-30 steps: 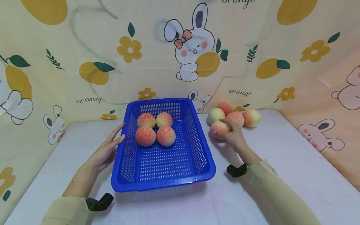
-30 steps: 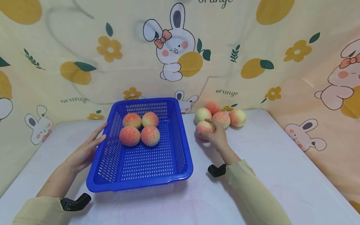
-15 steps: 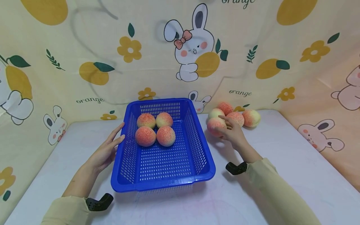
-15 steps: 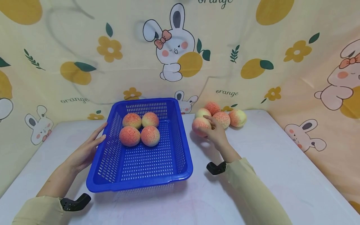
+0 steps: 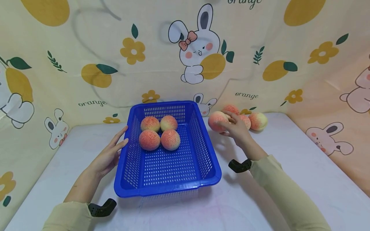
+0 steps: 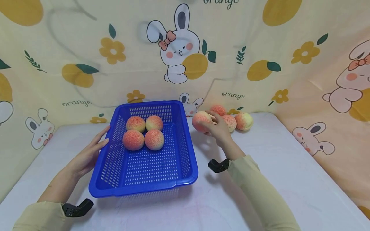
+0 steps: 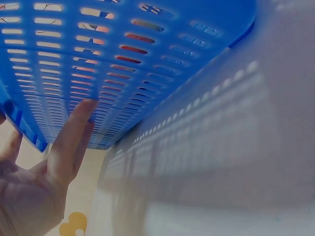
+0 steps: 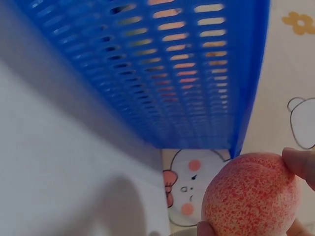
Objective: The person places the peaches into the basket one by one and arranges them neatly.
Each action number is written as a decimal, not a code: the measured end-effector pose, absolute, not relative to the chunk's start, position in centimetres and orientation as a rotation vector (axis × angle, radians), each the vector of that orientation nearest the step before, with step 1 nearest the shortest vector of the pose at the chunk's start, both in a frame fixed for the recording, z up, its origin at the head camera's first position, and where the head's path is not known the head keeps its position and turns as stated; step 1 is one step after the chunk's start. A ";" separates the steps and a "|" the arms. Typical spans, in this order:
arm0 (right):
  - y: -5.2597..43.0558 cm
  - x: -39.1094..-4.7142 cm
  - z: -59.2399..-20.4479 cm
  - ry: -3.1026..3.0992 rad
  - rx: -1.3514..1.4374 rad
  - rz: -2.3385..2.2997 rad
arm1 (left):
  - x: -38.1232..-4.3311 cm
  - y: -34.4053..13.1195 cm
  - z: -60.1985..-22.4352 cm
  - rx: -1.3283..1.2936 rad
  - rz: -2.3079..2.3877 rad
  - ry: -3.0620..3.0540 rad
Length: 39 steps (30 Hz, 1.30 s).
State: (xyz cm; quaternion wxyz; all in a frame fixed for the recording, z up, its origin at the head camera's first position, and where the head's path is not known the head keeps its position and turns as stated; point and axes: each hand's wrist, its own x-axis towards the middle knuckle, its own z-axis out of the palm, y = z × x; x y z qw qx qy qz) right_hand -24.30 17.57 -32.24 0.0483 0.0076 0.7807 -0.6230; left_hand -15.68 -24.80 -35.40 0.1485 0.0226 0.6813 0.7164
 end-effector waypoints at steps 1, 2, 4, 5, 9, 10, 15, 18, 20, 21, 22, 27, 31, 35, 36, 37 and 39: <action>17.4 -24.3 -32.0 2.389 0.030 -1.889 | -15.7 -24.8 -35.4 0.062 2.059 1.960; 17.2 -24.4 -31.8 2.397 0.039 -1.882 | -15.7 -24.8 -35.4 0.061 2.058 1.961; 17.0 -24.5 -31.5 2.397 0.058 -1.879 | -15.7 -24.8 -35.3 0.058 2.058 1.958; 16.8 -24.6 -31.3 2.387 0.059 -1.887 | -15.7 -24.8 -35.3 0.059 2.059 1.954; 16.4 -24.8 -30.6 2.351 0.021 -1.922 | -15.7 -24.8 -35.4 0.058 2.064 1.947; 16.2 -24.8 -30.4 2.346 0.010 -1.926 | -15.7 -24.8 -35.4 0.058 2.066 1.945; 15.7 -24.8 -29.6 2.396 0.012 -1.865 | -15.8 -24.8 -35.4 0.054 2.061 1.950; 15.4 -24.9 -29.2 2.409 0.007 -1.840 | -15.8 -24.9 -35.4 0.054 2.059 1.948; 15.1 -24.9 -28.9 2.403 -0.011 -1.847 | -15.8 -24.9 -35.4 0.050 2.064 1.940; 15.0 -24.9 -28.8 2.403 -0.021 -1.847 | -15.8 -24.9 -35.4 0.048 2.067 1.936; 14.8 -24.9 -28.7 2.398 -0.033 -1.855 | -15.8 -24.9 -35.4 0.047 2.069 1.933; 13.9 -24.9 -28.0 2.385 -0.055 -1.859 | -15.8 -24.9 -35.4 0.049 2.068 1.936; 13.1 -25.2 -27.4 2.319 -0.051 -1.874 | -15.8 -24.9 -35.4 0.042 2.067 1.940; 12.2 -25.3 -26.7 2.277 -0.040 -1.870 | -15.8 -24.9 -35.4 0.042 2.064 1.945; 11.9 -25.4 -26.6 2.279 -0.033 -1.864 | -15.8 -24.9 -35.4 0.043 2.064 1.945; 11.7 -25.4 -26.4 2.283 -0.031 -1.853 | -15.8 -24.9 -35.4 0.044 2.065 1.944; 11.2 -25.4 -26.1 2.282 -0.019 -1.836 | -15.7 -24.9 -35.4 0.042 2.066 1.944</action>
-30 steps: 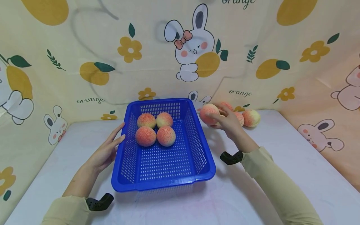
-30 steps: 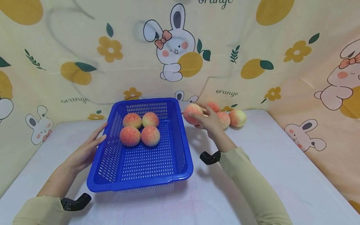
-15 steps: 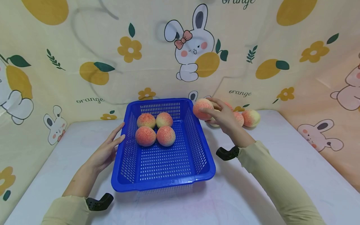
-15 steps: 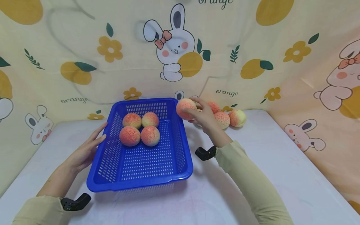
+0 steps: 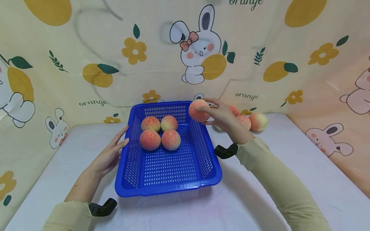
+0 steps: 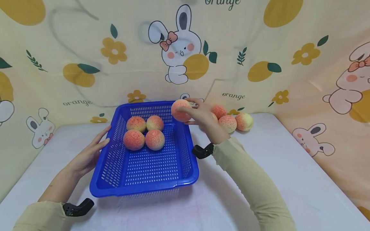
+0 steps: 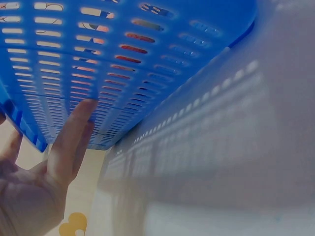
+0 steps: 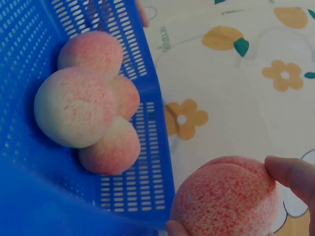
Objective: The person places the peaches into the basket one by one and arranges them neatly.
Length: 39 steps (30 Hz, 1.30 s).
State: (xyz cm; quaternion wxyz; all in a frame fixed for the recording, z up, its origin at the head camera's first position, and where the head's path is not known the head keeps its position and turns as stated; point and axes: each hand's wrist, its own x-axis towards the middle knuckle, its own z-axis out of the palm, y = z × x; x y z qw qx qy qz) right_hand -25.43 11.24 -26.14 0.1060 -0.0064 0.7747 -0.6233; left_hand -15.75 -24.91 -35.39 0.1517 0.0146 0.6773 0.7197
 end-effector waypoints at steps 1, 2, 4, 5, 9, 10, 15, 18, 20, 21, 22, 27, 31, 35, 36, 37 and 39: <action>11.0 -25.4 -26.0 2.285 -0.013 -1.825 | -15.7 -24.9 -35.4 0.038 2.066 1.944; 10.8 -25.4 -25.9 2.287 -0.011 -1.812 | -15.7 -24.9 -35.4 0.036 2.067 1.944; 10.4 -25.4 -25.7 2.289 -0.019 -1.787 | -15.8 -24.9 -35.4 0.037 2.062 1.950; 10.1 -25.3 -25.6 2.287 -0.029 -1.771 | -15.8 -24.9 -35.4 0.037 2.060 1.952; 9.2 -25.1 -25.4 2.279 -0.073 -1.705 | -15.8 -24.9 -35.4 0.042 2.057 1.954; 8.9 -25.0 -25.5 2.275 -0.080 -1.688 | -15.8 -24.9 -35.4 0.041 2.059 1.951; 7.7 -25.0 -25.8 2.260 -0.082 -1.639 | -15.7 -25.0 -35.4 0.039 2.065 1.941; 7.0 -25.1 -26.1 2.262 -0.090 -1.610 | -15.7 -24.9 -35.3 0.041 2.065 1.944; 6.6 -25.2 -26.3 2.256 -0.094 -1.588 | -15.7 -24.9 -35.3 0.048 2.064 1.947; 6.4 -25.2 -26.5 2.255 -0.096 -1.575 | -15.6 -24.9 -35.3 0.050 2.064 1.949; 6.3 -25.3 -26.6 2.255 -0.097 -1.559 | -15.6 -24.8 -35.3 0.053 2.066 1.947; 5.6 -25.6 -27.2 2.254 -0.071 -1.484 | -15.6 -24.8 -35.4 0.054 2.079 1.932; 5.3 -25.7 -27.6 2.254 -0.055 -1.450 | -15.6 -24.8 -35.4 0.061 2.070 1.947; 5.3 -25.7 -27.6 2.280 -0.050 -1.407 | -15.7 -24.8 -35.5 0.071 2.068 1.954; 5.3 -25.7 -27.6 2.283 -0.048 -1.397 | -15.7 -24.8 -35.5 0.071 2.071 1.950; 5.3 -25.6 -27.5 2.290 -0.048 -1.380 | -15.7 -24.8 -35.5 0.069 2.073 1.948; 5.4 -25.6 -27.3 2.318 -0.060 -1.321 | -15.7 -24.9 -35.5 0.070 2.076 1.943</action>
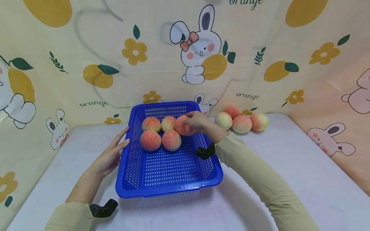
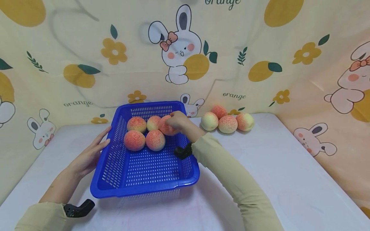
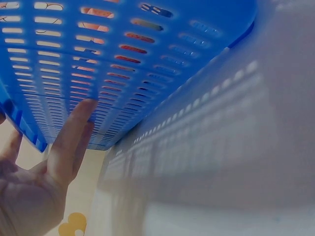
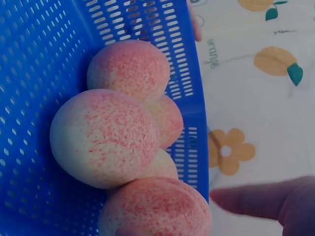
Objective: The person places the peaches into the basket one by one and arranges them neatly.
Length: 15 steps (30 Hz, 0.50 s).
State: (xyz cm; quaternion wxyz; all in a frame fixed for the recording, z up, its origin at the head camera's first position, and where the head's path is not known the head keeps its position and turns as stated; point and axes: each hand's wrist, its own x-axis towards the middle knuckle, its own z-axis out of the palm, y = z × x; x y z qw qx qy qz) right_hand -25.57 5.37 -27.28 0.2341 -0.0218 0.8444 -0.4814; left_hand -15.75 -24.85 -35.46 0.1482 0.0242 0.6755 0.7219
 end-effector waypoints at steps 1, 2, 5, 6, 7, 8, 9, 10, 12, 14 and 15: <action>5.4 -25.5 -27.2 2.357 -0.070 -1.268 | -15.8 -24.9 -35.5 0.070 2.074 1.943; 5.4 -25.5 -27.1 2.388 -0.077 -1.221 | -15.8 -24.9 -35.5 0.069 2.073 1.943; 5.6 -25.5 -27.1 2.439 -0.104 -1.124 | -15.8 -24.9 -35.5 0.065 2.073 1.936; 5.6 -25.5 -27.2 2.442 -0.111 -1.110 | -15.8 -24.9 -35.5 0.064 2.073 1.933; 5.7 -25.5 -27.3 2.436 -0.118 -1.103 | -15.9 -24.9 -35.5 0.062 2.077 1.928; 5.7 -25.6 -27.4 2.411 -0.126 -1.115 | -15.8 -24.9 -35.5 0.060 2.079 1.925; 5.7 -25.6 -27.6 2.388 -0.134 -1.123 | -15.8 -24.9 -35.5 0.059 2.079 1.926; 5.7 -25.7 -27.8 2.367 -0.138 -1.135 | -15.8 -25.0 -35.5 0.060 2.078 1.925; 5.5 -25.8 -28.1 2.313 -0.145 -1.151 | -15.8 -25.0 -35.5 0.064 2.075 1.927; 5.4 -25.8 -28.3 2.278 -0.155 -1.159 | -15.8 -25.0 -35.4 0.066 2.069 1.932; 5.3 -25.8 -28.5 2.268 -0.156 -1.167 | -15.7 -24.9 -35.4 0.068 2.066 1.934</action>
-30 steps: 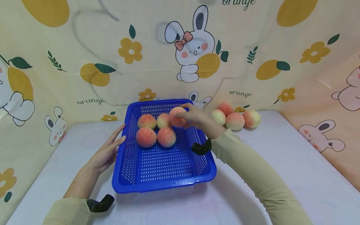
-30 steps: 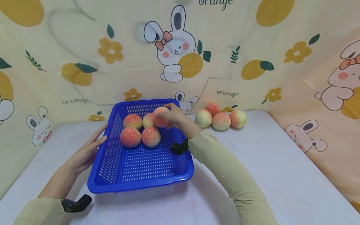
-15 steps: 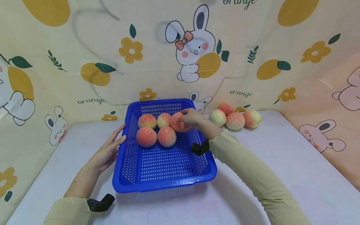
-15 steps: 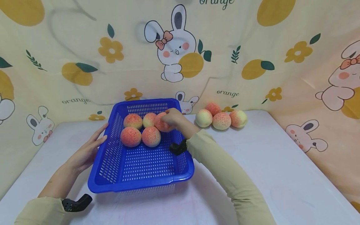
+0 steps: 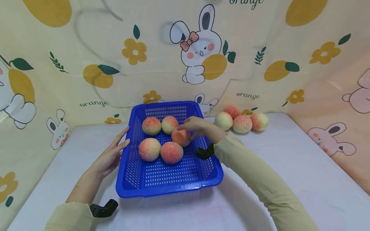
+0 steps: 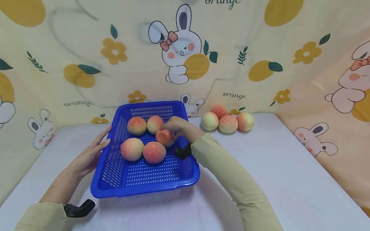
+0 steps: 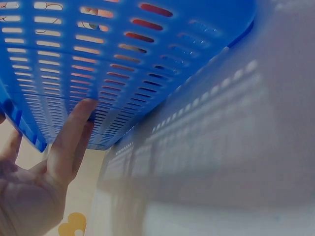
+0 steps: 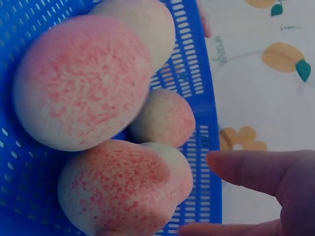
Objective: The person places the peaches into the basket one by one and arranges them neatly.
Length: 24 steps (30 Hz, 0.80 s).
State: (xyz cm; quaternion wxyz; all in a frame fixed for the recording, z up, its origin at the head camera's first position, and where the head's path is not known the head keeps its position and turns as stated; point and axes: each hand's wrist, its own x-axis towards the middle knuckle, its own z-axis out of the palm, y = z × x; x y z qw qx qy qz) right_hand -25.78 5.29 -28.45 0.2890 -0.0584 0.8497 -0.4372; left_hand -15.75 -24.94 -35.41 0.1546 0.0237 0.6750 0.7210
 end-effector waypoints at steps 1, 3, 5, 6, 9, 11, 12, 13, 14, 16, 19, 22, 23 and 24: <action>5.3 -25.8 -28.5 2.259 -0.155 -1.178 | -15.7 -24.9 -35.4 0.070 2.065 1.934; 5.3 -25.7 -28.6 2.263 -0.158 -1.186 | -15.7 -24.8 -35.5 0.072 2.060 1.940; 5.4 -25.8 -28.6 2.267 -0.164 -1.211 | -15.7 -24.7 -35.5 0.063 2.060 1.946; 5.5 -25.8 -28.6 2.263 -0.162 -1.224 | -15.7 -24.7 -35.5 0.060 2.061 1.948; 5.9 -25.9 -28.5 2.235 -0.166 -1.267 | -15.7 -24.7 -35.5 0.055 2.062 1.947; 6.1 -25.8 -28.3 2.213 -0.185 -1.290 | -15.7 -24.8 -35.4 0.055 2.063 1.947; 6.2 -25.8 -28.2 2.204 -0.199 -1.299 | -15.6 -24.8 -35.4 0.058 2.062 1.947; 6.4 -25.7 -28.1 2.201 -0.214 -1.305 | -15.6 -24.8 -35.4 0.059 2.063 1.947; 6.6 -25.7 -28.0 2.197 -0.226 -1.314 | -15.6 -24.8 -35.4 0.062 2.063 1.948; 7.0 -25.6 -27.8 2.179 -0.261 -1.340 | -15.6 -24.7 -35.4 0.059 2.064 1.949; 8.0 -25.7 -27.7 2.132 -0.340 -1.391 | -15.6 -24.8 -35.4 0.063 2.065 1.952; 9.2 -25.8 -27.6 2.068 -0.418 -1.459 | -15.6 -24.8 -35.4 0.076 2.063 1.952; 9.6 -25.8 -27.6 2.051 -0.440 -1.490 | -15.6 -24.8 -35.4 0.080 2.062 1.952; 10.0 -25.9 -27.7 2.036 -0.453 -1.522 | -15.6 -24.8 -35.4 0.084 2.061 1.952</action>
